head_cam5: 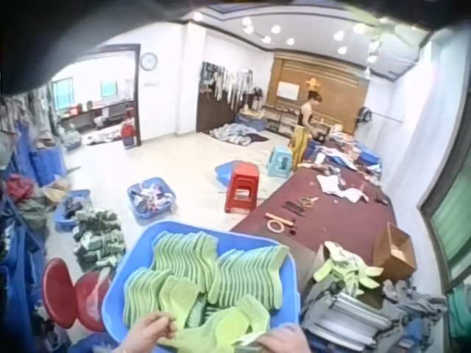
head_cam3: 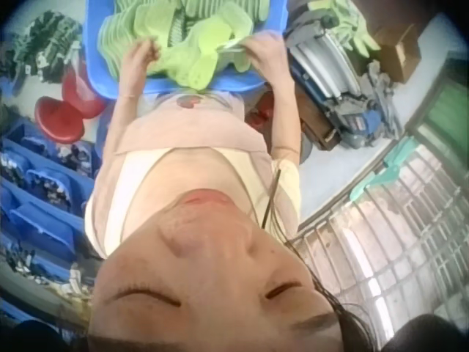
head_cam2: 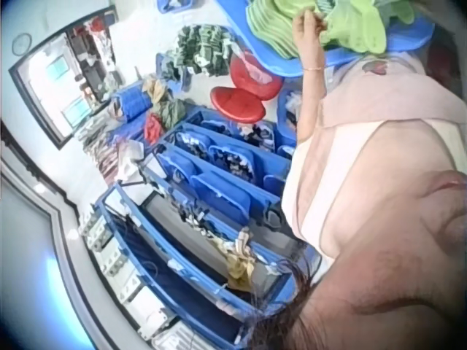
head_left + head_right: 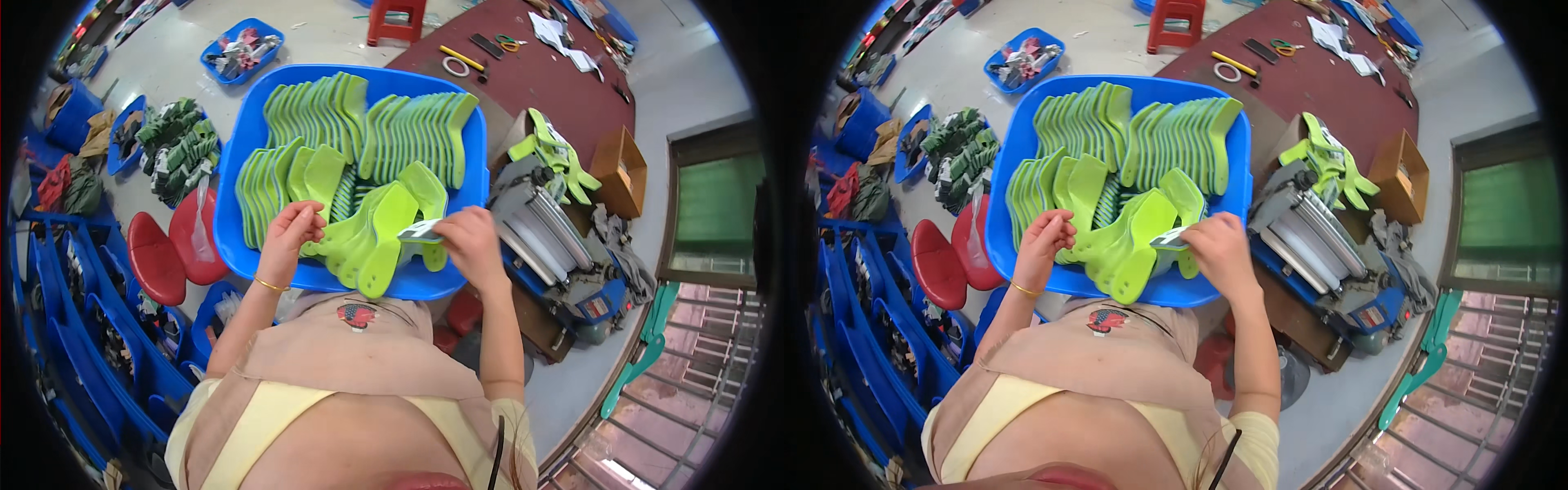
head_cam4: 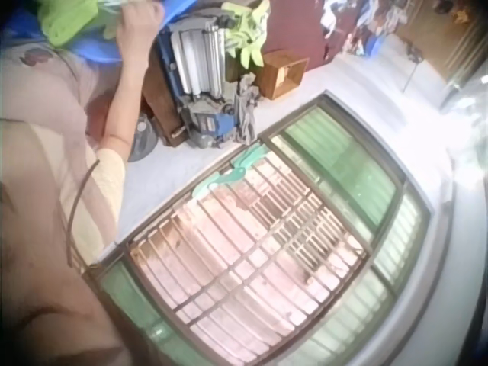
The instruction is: Scanning barcodes on green shoe insoles and organizing them into a storage bin.
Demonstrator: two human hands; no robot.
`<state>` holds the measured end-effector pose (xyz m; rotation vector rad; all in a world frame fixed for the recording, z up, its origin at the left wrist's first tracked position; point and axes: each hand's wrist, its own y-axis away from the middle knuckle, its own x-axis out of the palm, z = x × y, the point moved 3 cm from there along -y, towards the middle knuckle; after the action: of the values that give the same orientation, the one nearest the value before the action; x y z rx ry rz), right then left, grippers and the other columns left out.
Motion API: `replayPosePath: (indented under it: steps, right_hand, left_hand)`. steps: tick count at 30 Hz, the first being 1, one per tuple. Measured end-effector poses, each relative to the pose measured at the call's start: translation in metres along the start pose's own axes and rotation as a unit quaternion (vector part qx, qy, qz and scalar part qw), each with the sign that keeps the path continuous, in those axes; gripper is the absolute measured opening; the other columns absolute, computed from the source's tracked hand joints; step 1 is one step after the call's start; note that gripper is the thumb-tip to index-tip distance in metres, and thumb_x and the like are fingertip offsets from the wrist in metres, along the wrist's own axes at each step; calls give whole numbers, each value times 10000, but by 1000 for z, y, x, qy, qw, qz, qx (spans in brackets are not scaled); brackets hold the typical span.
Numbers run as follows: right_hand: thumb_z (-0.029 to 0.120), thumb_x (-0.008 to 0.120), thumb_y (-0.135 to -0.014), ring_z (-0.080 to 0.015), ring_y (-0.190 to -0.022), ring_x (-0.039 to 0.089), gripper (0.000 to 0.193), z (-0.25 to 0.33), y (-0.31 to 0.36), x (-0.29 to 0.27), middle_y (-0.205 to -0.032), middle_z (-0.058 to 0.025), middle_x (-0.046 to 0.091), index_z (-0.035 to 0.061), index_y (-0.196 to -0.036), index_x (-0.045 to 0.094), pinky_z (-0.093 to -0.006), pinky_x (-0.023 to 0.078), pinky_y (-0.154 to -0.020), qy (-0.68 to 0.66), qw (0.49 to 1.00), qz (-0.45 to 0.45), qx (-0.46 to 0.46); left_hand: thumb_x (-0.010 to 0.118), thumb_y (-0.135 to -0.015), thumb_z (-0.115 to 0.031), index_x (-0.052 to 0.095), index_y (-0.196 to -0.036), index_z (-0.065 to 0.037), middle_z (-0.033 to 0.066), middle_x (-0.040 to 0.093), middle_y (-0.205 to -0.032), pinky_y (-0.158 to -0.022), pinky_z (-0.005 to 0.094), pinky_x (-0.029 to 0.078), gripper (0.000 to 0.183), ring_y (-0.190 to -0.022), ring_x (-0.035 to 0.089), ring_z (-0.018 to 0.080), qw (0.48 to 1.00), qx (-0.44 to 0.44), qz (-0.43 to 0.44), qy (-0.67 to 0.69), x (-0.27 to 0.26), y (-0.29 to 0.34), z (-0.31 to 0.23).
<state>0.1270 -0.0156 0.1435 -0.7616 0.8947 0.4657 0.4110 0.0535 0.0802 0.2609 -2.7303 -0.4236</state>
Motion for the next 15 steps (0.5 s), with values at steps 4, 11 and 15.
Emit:
replayPosePath:
  steps: [4,11,15]
  right_hand:
    - [-46,664,-736,-210,-782,601,142,1,40,-56,-835,-101,629,10,-850,600,-289,476,-693,-62,938,-279,197]
    - [209,515,-932,-155,-756,631,298,1,84,36,-1013,-63,618,67,-1189,463,-280,527,-451,-627,521,-398,421]
    - [195,545,-916,-155,-763,629,236,44,108,61,-950,-85,615,42,-1086,482,-289,547,-527,-572,540,-423,449]
  left_hand:
    - [445,-969,-285,573,-1133,-14,74,625,-983,-781,263,460,341,-877,580,120,985,56,132,-95,51,-21,7]
    - [395,-932,-493,353,-1356,-61,108,476,-1305,-1000,349,351,607,-1170,480,220,960,-16,281,15,119,-60,10]
    - [543,-883,-440,306,-1379,-43,125,454,-1314,-987,371,380,678,-1183,470,222,922,94,374,-16,145,-25,23]
